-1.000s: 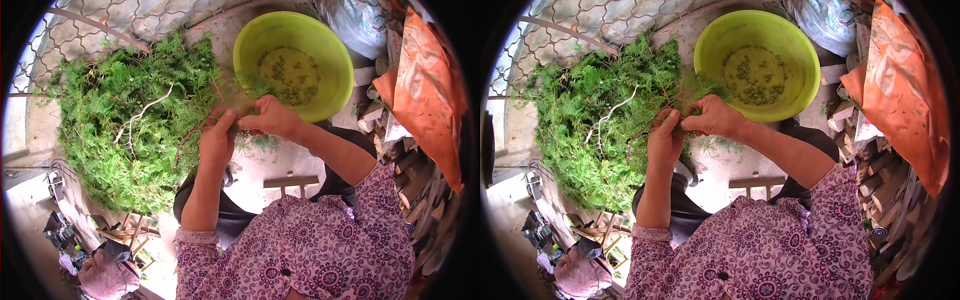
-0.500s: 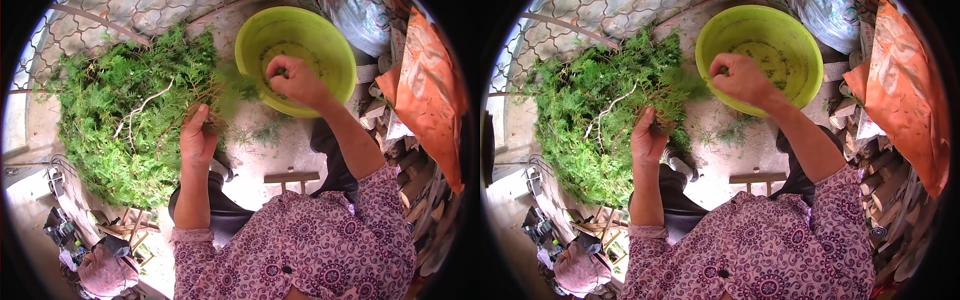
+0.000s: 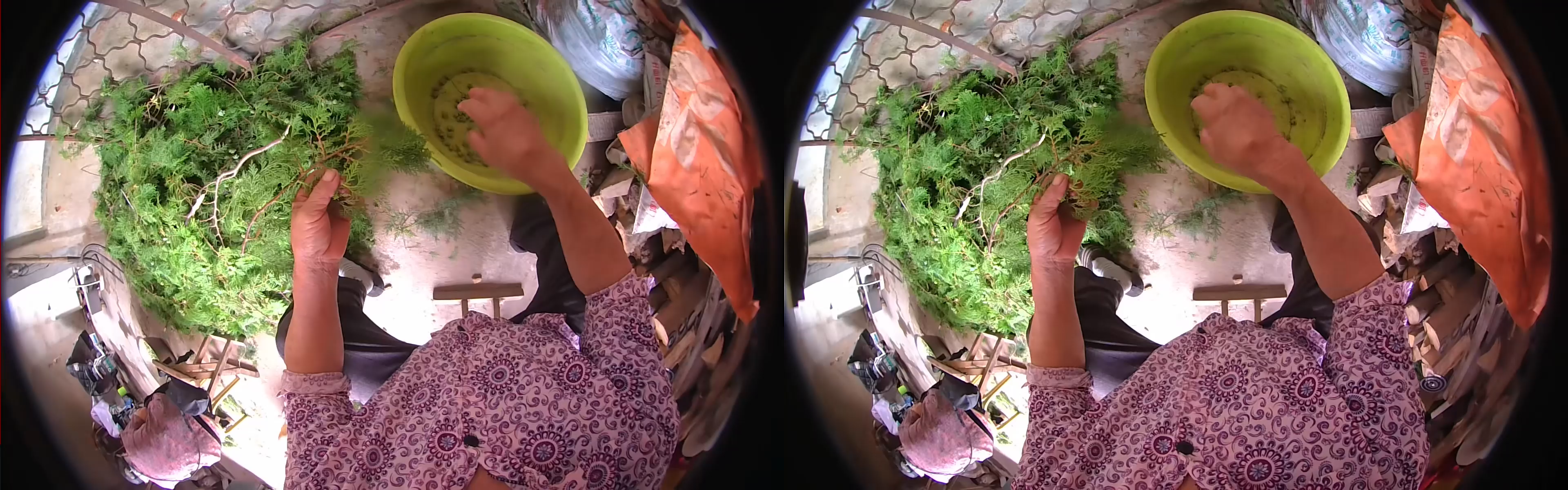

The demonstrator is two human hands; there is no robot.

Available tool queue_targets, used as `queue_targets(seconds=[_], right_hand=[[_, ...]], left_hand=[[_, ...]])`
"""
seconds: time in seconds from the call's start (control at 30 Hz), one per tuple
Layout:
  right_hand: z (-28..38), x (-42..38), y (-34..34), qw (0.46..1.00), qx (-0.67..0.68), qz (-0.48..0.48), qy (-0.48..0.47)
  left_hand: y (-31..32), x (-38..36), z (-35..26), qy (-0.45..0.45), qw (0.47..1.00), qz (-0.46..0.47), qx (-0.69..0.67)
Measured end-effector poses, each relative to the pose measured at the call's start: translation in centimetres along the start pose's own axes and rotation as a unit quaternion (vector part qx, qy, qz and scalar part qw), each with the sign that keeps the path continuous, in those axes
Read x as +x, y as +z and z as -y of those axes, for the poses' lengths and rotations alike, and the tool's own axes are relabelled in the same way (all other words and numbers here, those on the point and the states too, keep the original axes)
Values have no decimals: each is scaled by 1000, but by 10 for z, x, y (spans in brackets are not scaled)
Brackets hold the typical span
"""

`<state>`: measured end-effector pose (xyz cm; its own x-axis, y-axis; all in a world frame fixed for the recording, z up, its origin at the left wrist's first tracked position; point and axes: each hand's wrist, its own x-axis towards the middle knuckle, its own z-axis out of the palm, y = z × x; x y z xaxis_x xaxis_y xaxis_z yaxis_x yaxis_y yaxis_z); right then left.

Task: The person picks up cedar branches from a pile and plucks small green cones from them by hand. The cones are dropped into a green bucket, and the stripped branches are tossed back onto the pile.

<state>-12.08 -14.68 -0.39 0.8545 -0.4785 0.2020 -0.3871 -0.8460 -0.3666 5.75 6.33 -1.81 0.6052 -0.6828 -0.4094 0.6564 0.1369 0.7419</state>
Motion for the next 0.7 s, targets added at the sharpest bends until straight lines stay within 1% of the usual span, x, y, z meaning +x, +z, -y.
queue_targets(seconds=[0.13,0.2,0.23,0.3,0.37,0.4,0.43,0.47,0.5,0.53,0.57,0.6,0.63,0.67,0.7], right_hand=[[-1,0,-3,1000,8,-9,-7],[-4,0,-8,997,7,62,39],[-6,-5,-8,998,9,54,34],[-16,-15,-5,1000,16,-2,-12],[-23,-24,-5,999,28,-30,-19],[-25,-28,-7,998,41,-50,-23],[-29,-33,-12,997,43,-56,-27],[-33,-37,-16,998,45,-44,-23],[-36,-41,-20,998,47,-32,-19],[-38,-46,-25,998,51,-38,-23],[-40,-51,-31,999,42,-26,2],[-42,-56,-38,999,31,-16,28],[-42,-63,-46,999,33,-22,26],[-41,-71,-53,998,39,-15,41],[-42,-79,-58,997,45,-7,58]], left_hand=[[-5,-3,-1,0,1000,16,0],[-8,-4,-3,22,1000,-13,-2],[-14,-8,-5,31,999,-11,1],[-34,-18,-15,26,999,-18,-44],[-39,-44,-36,66,995,-62,-34],[-63,-54,-47,71,995,-53,-56],[-67,-74,-61,96,990,-88,-62],[-85,-90,-73,113,986,-108,-66],[-103,-112,-86,121,985,-103,-72],[-119,-134,-93,154,977,-130,-69],[-150,-157,-98,166,970,-162,-70],[-148,-179,-97,198,942,-270,-29],[-184,-196,-89,196,939,-281,-13],[-213,-222,-77,163,949,-271,15],[-245,-242,-59,145,935,-323,40]])
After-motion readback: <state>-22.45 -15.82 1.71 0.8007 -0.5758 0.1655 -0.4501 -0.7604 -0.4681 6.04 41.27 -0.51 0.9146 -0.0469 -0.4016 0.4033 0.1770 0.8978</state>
